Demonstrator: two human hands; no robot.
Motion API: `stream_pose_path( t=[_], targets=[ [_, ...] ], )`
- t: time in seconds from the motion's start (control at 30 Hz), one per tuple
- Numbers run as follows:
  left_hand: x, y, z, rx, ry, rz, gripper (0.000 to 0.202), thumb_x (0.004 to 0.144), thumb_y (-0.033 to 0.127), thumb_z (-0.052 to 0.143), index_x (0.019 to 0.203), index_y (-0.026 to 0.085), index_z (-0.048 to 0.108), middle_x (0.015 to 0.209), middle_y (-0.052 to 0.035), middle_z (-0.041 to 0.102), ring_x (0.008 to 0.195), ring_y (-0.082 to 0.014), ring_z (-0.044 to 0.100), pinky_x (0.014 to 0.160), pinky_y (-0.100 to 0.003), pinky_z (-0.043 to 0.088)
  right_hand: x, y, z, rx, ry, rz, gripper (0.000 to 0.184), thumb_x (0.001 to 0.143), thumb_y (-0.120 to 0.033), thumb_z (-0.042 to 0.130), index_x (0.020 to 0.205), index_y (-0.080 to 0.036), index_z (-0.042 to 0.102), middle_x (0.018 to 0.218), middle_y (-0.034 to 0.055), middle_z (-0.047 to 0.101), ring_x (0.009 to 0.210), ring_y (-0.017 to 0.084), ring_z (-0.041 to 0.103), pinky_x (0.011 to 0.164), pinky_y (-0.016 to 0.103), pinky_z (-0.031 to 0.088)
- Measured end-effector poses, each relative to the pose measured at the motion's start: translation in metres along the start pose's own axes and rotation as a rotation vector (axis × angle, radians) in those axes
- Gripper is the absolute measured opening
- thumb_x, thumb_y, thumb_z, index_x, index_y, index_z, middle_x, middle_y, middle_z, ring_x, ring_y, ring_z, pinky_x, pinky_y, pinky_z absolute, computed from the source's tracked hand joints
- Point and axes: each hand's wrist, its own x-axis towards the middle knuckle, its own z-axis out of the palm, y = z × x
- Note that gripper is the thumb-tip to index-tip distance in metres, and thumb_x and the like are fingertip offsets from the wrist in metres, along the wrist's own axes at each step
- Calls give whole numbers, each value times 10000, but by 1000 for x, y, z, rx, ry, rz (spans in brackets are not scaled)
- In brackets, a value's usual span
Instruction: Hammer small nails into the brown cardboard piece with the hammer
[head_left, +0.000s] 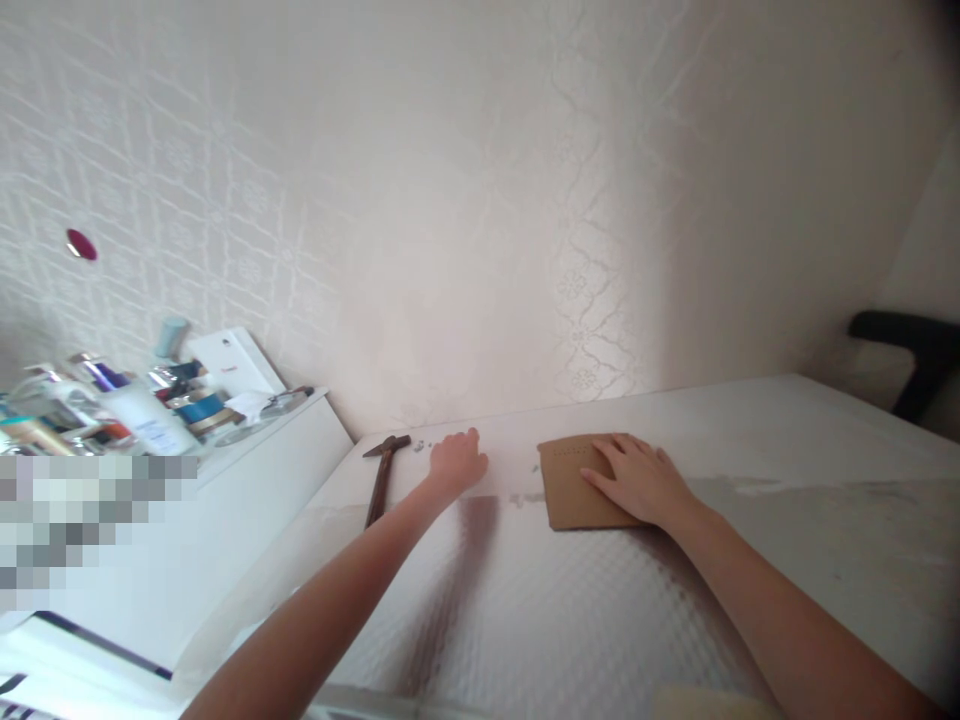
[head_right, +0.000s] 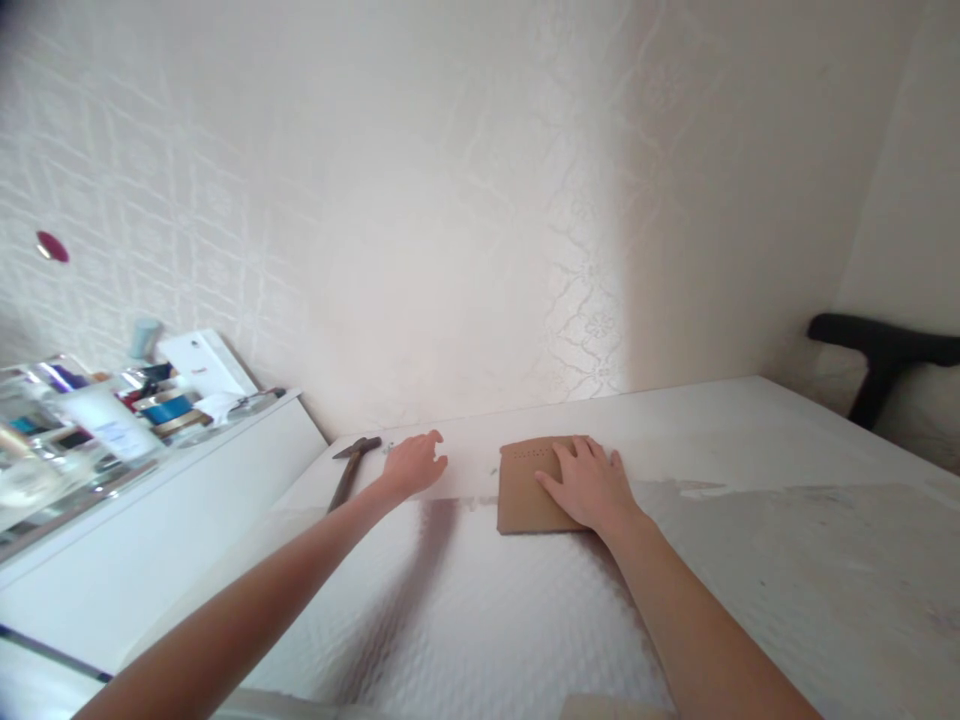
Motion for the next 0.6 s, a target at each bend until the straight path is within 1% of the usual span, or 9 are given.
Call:
stream_pose_path(
  t=[0.07,0.13,0.2,0.3,0.37,0.43,0.53,0.6],
  targets=[
    [-6,-25,0,128,24,-99,402,835,278,461,1207,130,507,1178,-171,604,1115,-288,558,883,-391,448,1,0,1,-4,6,-1,541,889,-516,363,1264,-168,540,1317,156,507,1230,309,422,1001,494,320],
    [-14,-51,0,167,28,-208,438,840,339,460,1212,110,500,1205,-191,578,1108,-301,560,868,-393,454,1,1,2,-3,12,-1,543,890,-521,357,1264,-173,541,1318,154,507,1230,313,423,992,502,327],
    [-22,-77,1,165,-1,-344,479,831,386,471,1218,106,505,1216,-204,574,1112,-312,563,874,-406,453,2,2,3,-2,8,-1,545,892,-521,355,1267,-173,540,1325,152,501,1230,316,422,985,508,333],
    [-33,-107,4,146,-69,-446,456,838,443,444,1137,130,589,1169,-203,618,1097,-327,581,858,-417,458,3,3,5,1,2,0,557,892,-523,354,1283,-165,528,1340,151,490,1237,320,419,982,513,337],
    [-40,-118,7,134,-123,-464,449,839,446,437,1085,126,633,1145,-209,635,1077,-336,595,827,-414,472,4,4,6,7,7,0,563,892,-529,354,1287,-166,524,1344,148,490,1241,318,418,984,505,338],
    [-46,-123,12,116,-143,-464,443,846,424,425,1065,115,654,1123,-214,647,1055,-334,610,800,-399,484,5,6,7,17,12,-8,554,892,-531,355,1272,-172,537,1347,142,492,1241,311,424,991,495,336],
    [-51,-123,16,78,-113,-467,423,872,349,381,1069,103,663,1111,-213,655,1053,-317,617,802,-380,484,5,9,10,35,23,-17,539,895,-518,364,1264,-170,547,1352,136,491,1232,299,439,1000,489,333],
    [-53,-122,14,49,-85,-468,427,885,314,350,1071,90,663,1130,-214,648,1067,-317,610,812,-384,480,5,11,11,44,32,-21,537,899,-500,371,1280,-159,536,1352,137,493,1217,294,455,1001,484,339]
  ],
)
